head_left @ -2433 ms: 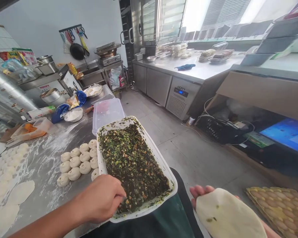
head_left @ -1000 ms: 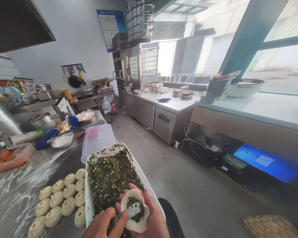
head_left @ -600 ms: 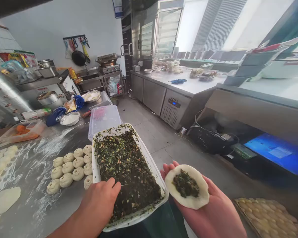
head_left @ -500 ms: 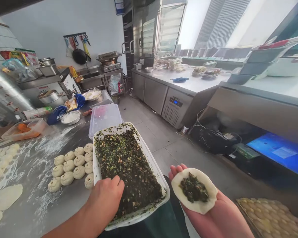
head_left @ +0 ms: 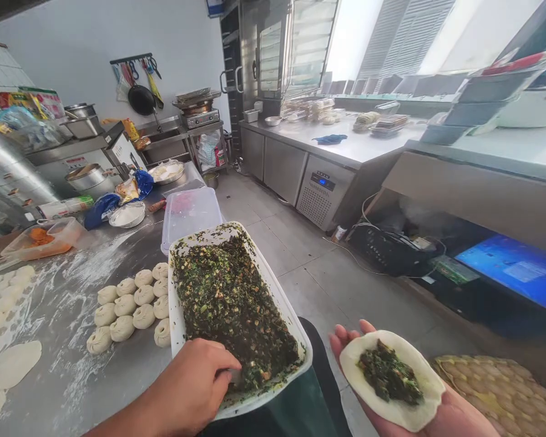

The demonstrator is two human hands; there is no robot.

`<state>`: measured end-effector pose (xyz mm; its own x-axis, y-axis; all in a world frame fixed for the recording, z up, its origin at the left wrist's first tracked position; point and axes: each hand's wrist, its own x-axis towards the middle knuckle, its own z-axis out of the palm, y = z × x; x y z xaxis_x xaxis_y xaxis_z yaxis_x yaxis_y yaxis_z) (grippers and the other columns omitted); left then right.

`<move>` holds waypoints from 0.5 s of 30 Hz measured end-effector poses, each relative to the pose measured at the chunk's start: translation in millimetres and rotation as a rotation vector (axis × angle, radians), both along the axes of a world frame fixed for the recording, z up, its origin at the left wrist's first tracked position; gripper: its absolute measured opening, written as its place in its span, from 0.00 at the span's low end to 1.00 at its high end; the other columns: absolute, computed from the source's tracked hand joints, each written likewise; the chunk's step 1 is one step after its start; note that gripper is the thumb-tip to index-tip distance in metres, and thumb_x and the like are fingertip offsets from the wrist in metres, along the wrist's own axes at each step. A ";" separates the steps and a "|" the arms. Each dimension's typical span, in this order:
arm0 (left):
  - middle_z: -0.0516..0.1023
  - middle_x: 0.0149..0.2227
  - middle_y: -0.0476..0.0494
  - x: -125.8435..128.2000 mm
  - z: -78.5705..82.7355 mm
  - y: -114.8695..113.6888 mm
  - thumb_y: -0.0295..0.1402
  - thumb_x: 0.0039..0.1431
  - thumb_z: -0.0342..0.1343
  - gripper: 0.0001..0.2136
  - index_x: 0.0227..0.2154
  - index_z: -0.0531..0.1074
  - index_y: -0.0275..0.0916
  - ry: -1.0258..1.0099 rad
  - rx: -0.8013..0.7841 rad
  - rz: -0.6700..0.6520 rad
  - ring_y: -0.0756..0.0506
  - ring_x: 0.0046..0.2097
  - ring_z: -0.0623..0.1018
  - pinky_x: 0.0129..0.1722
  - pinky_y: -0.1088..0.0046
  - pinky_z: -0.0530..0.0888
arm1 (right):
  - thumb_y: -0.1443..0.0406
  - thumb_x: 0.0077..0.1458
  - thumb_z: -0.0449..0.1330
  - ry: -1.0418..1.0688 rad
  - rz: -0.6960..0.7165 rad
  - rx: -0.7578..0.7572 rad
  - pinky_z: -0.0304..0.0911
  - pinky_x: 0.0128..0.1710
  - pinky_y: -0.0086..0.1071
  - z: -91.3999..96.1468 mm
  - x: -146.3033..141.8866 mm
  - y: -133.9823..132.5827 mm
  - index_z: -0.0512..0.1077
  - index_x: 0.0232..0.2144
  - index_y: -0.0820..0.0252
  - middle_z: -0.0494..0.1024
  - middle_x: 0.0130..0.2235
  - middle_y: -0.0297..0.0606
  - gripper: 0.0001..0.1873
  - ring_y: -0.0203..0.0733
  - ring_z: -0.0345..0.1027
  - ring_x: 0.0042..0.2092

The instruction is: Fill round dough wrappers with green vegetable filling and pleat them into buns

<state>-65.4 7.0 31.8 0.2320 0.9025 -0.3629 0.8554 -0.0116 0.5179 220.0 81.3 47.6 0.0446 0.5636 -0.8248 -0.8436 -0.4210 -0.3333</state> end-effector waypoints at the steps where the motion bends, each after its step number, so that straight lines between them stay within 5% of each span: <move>1: 0.85 0.43 0.53 -1.1 0.1 1.2 0.31 0.67 0.52 0.13 0.43 0.83 0.49 -0.067 -0.027 0.040 0.47 0.46 0.81 0.47 0.73 0.72 | 0.77 0.59 0.47 0.005 -0.004 -0.008 0.84 0.34 0.48 0.7 -0.7 1.1 0.73 0.60 0.60 0.84 0.49 0.56 0.31 0.56 0.84 0.42; 8: 0.84 0.50 0.52 -17.0 15.8 14.9 0.38 0.63 0.57 0.14 0.48 0.83 0.50 -0.191 -0.119 0.242 0.44 0.51 0.80 0.53 0.71 0.74 | 0.76 0.59 0.53 -0.031 0.041 0.186 0.82 0.34 0.38 9.7 -27.5 9.1 0.80 0.44 0.61 0.86 0.40 0.49 0.19 0.49 0.82 0.38; 12: 0.83 0.53 0.51 -20.0 40.4 23.9 0.40 0.64 0.57 0.14 0.49 0.83 0.52 -0.158 0.018 0.300 0.42 0.54 0.80 0.55 0.68 0.76 | 0.73 0.60 0.57 0.054 0.156 0.254 0.79 0.34 0.35 7.6 -68.4 7.9 0.80 0.35 0.66 0.85 0.33 0.50 0.11 0.47 0.80 0.34; 15: 0.83 0.52 0.49 -10.7 40.4 20.8 0.36 0.69 0.52 0.16 0.54 0.80 0.53 -0.126 0.260 0.205 0.44 0.52 0.81 0.52 0.72 0.78 | 0.68 0.60 0.62 0.249 0.214 0.296 0.77 0.35 0.35 0.7 -100.9 2.2 0.81 0.35 0.66 0.85 0.32 0.46 0.07 0.46 0.79 0.33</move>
